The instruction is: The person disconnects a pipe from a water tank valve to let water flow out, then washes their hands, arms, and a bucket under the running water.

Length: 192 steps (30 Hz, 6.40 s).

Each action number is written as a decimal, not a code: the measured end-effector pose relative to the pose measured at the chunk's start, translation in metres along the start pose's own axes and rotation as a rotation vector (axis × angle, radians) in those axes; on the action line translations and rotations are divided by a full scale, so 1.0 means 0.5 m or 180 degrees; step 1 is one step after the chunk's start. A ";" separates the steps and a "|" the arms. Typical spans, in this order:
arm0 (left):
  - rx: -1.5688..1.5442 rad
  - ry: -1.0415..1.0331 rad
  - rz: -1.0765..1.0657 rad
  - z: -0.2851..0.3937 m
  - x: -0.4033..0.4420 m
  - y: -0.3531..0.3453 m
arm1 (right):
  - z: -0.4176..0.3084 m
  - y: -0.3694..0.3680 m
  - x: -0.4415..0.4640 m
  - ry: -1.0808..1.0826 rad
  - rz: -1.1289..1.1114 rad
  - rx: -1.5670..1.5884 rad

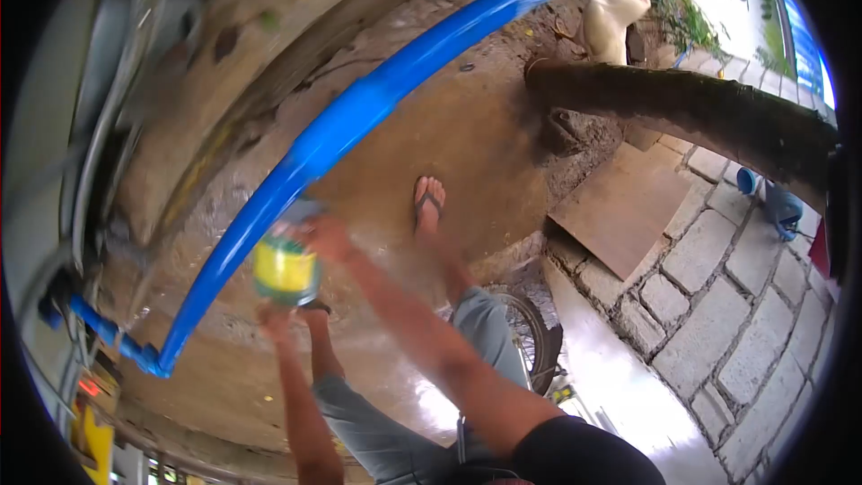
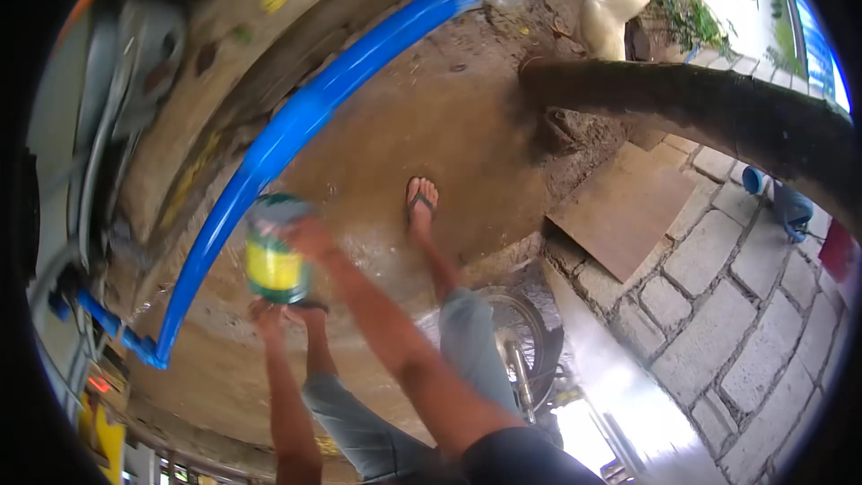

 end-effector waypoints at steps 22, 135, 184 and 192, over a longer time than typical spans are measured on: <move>-0.4415 0.0348 0.0005 1.169 0.357 0.086 | -0.028 0.987 -0.024 0.0810 0.2152 0.0590; -0.3806 0.1227 0.2239 -0.158 0.014 0.370 | -0.219 -0.665 0.042 0.2913 -0.1690 -0.3794; -0.5098 0.1667 0.1710 -0.033 -0.041 0.492 | -0.817 -0.369 -0.304 0.2115 -0.0366 -0.1855; -0.5566 0.1531 0.1876 -0.015 -0.077 0.476 | -1.089 -0.548 -0.059 0.3442 0.1435 -0.3060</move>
Point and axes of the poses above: each hand's wrist, its own x-axis towards the middle knuckle, its own y-axis out of the back of the hand, z = x × y, the point moved 6 cm from there along x, towards the middle knuckle, and after that the axes turned 1 degree about -z, right-handed, at the moved point
